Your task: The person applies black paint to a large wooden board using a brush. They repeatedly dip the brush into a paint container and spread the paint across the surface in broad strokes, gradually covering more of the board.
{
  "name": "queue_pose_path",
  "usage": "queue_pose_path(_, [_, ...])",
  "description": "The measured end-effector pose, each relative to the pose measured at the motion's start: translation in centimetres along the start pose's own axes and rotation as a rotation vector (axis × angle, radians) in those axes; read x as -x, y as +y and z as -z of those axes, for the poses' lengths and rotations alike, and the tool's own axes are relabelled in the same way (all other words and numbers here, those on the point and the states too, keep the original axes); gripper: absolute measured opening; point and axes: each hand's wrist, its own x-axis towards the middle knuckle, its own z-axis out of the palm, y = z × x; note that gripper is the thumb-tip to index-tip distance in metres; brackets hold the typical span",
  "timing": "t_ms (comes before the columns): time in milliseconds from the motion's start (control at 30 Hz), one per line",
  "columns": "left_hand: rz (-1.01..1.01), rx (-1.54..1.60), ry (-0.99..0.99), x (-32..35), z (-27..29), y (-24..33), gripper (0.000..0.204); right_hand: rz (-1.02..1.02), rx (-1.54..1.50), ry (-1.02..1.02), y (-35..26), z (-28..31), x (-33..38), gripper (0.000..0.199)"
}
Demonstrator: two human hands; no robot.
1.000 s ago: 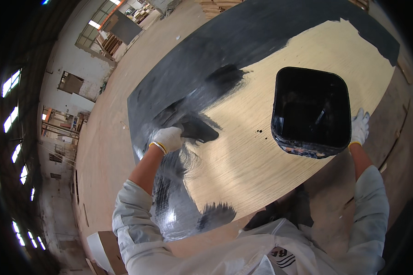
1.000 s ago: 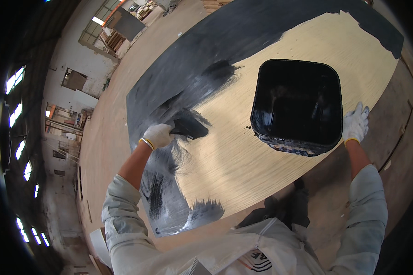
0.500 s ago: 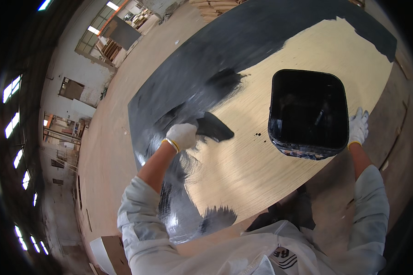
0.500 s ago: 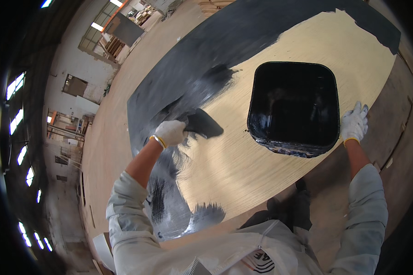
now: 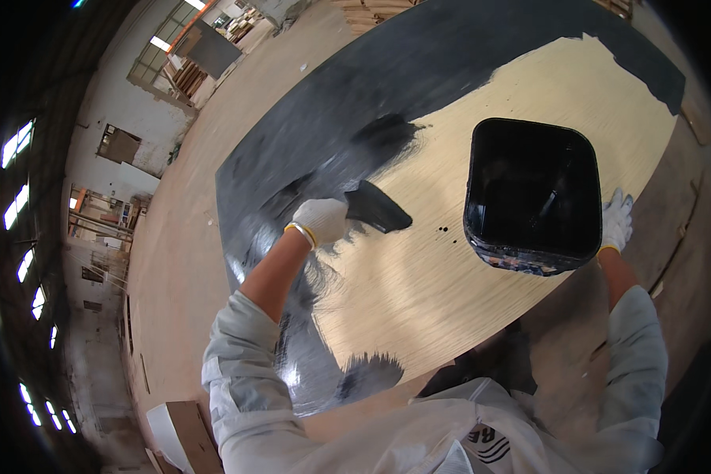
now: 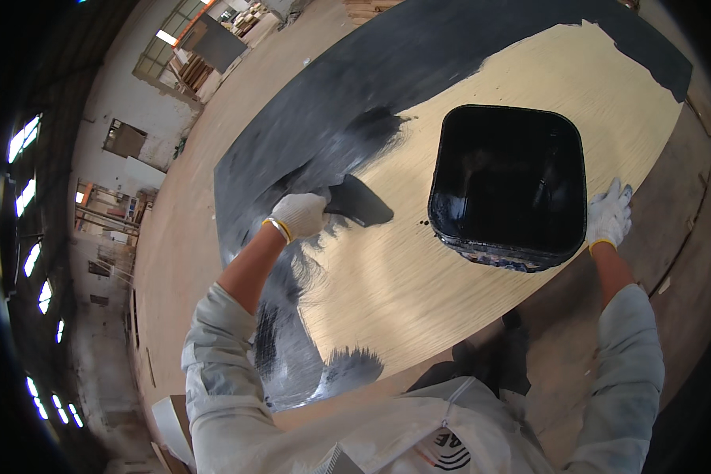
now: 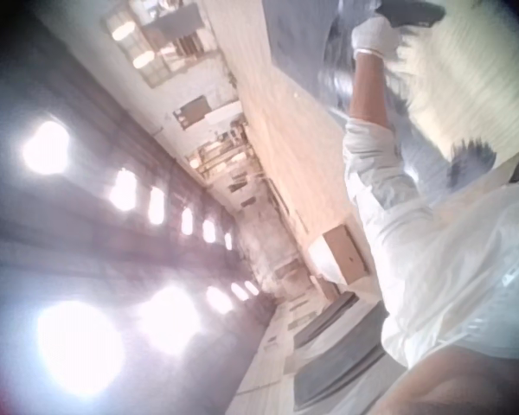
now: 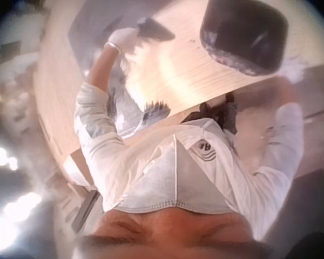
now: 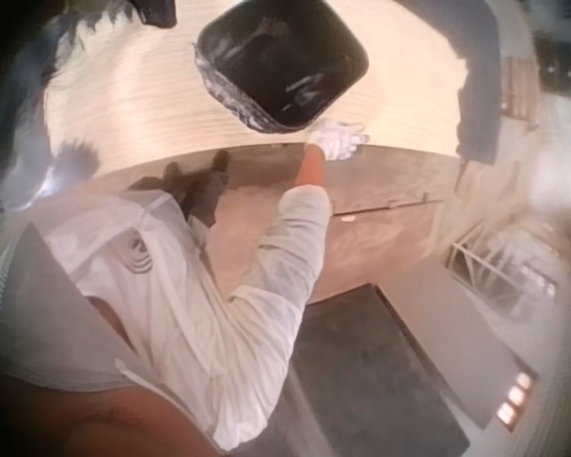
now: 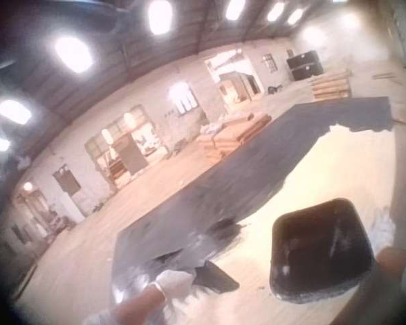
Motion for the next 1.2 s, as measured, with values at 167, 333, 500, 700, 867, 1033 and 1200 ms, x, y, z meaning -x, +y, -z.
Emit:
queue_pose_path(167, [0.097, 0.079, 0.013, -1.7, -1.3, -2.5, 0.038, 0.017, -0.006, 0.019, -0.4, -0.3, 0.1, 0.056])
queue_pose_path(333, [0.09, 0.108, 0.056, -2.7, -0.3, -2.5, 0.037, 0.036, 0.0, 0.01, -0.4, -0.2, 0.3, 0.056])
queue_pose_path(500, [-0.002, 0.071, 0.09, -3.3, 0.0, 0.4, 0.038, 0.024, -0.008, -0.004, 0.0, 0.1, 0.2, 0.057])
queue_pose_path(700, [0.012, 0.144, 0.067, -0.8, -1.2, 0.1, 0.038, 0.019, -0.012, -0.022, 0.6, -0.4, -0.8, 0.059])
queue_pose_path(867, [0.141, 0.125, -0.038, 5.1, -3.9, -3.8, 0.041, -0.001, -0.034, -0.104, 0.1, 1.0, -0.5, 0.06])
queue_pose_path(1033, [0.082, 0.103, 0.092, 3.2, -4.7, -4.4, 0.03, 0.036, -0.046, -0.155, 0.4, 0.3, -1.1, 0.063])
queue_pose_path(1200, [0.079, 0.089, 0.034, -1.8, -0.3, -1.1, 0.03, 0.058, -0.063, -0.157, 1.7, -1.0, -2.0, 0.072])
